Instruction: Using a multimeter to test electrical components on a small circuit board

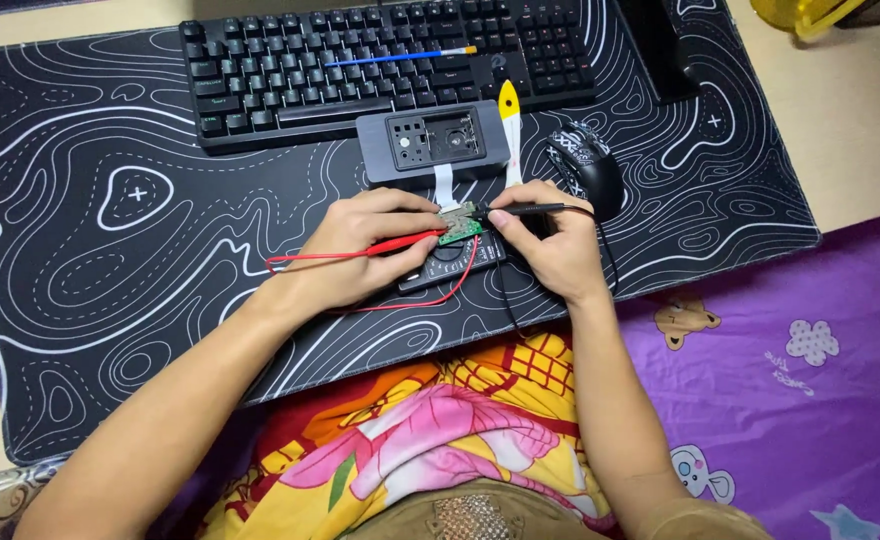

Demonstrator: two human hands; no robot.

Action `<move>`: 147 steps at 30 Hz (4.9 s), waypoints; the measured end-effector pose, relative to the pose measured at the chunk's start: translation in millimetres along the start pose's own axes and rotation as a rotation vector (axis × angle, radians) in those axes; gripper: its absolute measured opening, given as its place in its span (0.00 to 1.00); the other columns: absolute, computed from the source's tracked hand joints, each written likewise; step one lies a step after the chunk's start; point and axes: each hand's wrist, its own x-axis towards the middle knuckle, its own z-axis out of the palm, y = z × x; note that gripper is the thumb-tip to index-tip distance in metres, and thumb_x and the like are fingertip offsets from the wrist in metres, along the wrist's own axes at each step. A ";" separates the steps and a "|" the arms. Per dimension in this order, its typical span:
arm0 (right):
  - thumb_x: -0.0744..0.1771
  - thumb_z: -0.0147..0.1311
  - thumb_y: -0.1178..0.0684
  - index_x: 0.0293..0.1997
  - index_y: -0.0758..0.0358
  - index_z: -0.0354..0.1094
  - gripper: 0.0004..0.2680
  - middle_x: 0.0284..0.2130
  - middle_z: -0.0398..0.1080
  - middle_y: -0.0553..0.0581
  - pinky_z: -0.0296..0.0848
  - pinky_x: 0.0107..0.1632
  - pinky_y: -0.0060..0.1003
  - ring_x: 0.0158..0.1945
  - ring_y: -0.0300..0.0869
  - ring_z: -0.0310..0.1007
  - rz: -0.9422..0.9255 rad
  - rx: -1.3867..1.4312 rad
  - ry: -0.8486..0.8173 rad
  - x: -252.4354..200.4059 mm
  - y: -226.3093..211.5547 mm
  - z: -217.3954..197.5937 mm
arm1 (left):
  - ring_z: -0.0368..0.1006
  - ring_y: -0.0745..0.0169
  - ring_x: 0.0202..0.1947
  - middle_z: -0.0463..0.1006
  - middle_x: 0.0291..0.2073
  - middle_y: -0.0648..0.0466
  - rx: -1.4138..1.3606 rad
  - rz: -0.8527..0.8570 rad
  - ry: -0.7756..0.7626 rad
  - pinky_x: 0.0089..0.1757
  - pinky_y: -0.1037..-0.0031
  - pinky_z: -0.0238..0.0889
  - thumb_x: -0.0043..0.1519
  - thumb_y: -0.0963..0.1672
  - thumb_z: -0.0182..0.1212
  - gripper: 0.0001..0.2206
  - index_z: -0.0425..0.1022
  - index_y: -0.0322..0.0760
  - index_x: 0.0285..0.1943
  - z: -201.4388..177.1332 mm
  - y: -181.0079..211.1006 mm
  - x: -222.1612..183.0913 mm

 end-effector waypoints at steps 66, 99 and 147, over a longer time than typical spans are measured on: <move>0.72 0.69 0.58 0.48 0.61 0.84 0.02 0.35 0.82 0.58 0.79 0.49 0.40 0.40 0.44 0.81 0.014 -0.021 -0.006 -4.3 12.4 0.2 | 0.85 0.41 0.54 0.88 0.51 0.45 -0.071 -0.018 -0.026 0.57 0.55 0.77 0.72 0.42 0.69 0.10 0.91 0.41 0.59 -1.3 0.1 1.8; 0.73 0.66 0.55 0.48 0.61 0.80 0.03 0.45 0.78 0.61 0.77 0.58 0.48 0.49 0.51 0.79 -0.069 -0.071 -0.016 3.7 6.2 -0.3 | 0.86 0.41 0.53 0.89 0.51 0.46 -0.044 -0.015 -0.019 0.58 0.54 0.76 0.71 0.43 0.70 0.09 0.92 0.42 0.57 -2.3 -2.7 4.2; 0.74 0.63 0.49 0.48 0.61 0.79 0.07 0.45 0.79 0.62 0.76 0.61 0.50 0.51 0.54 0.81 -0.068 -0.130 -0.020 1.7 9.8 1.5 | 0.84 0.43 0.57 0.90 0.57 0.49 0.025 -0.019 -0.025 0.57 0.57 0.77 0.72 0.46 0.67 0.12 0.91 0.44 0.60 0.5 -7.6 -2.7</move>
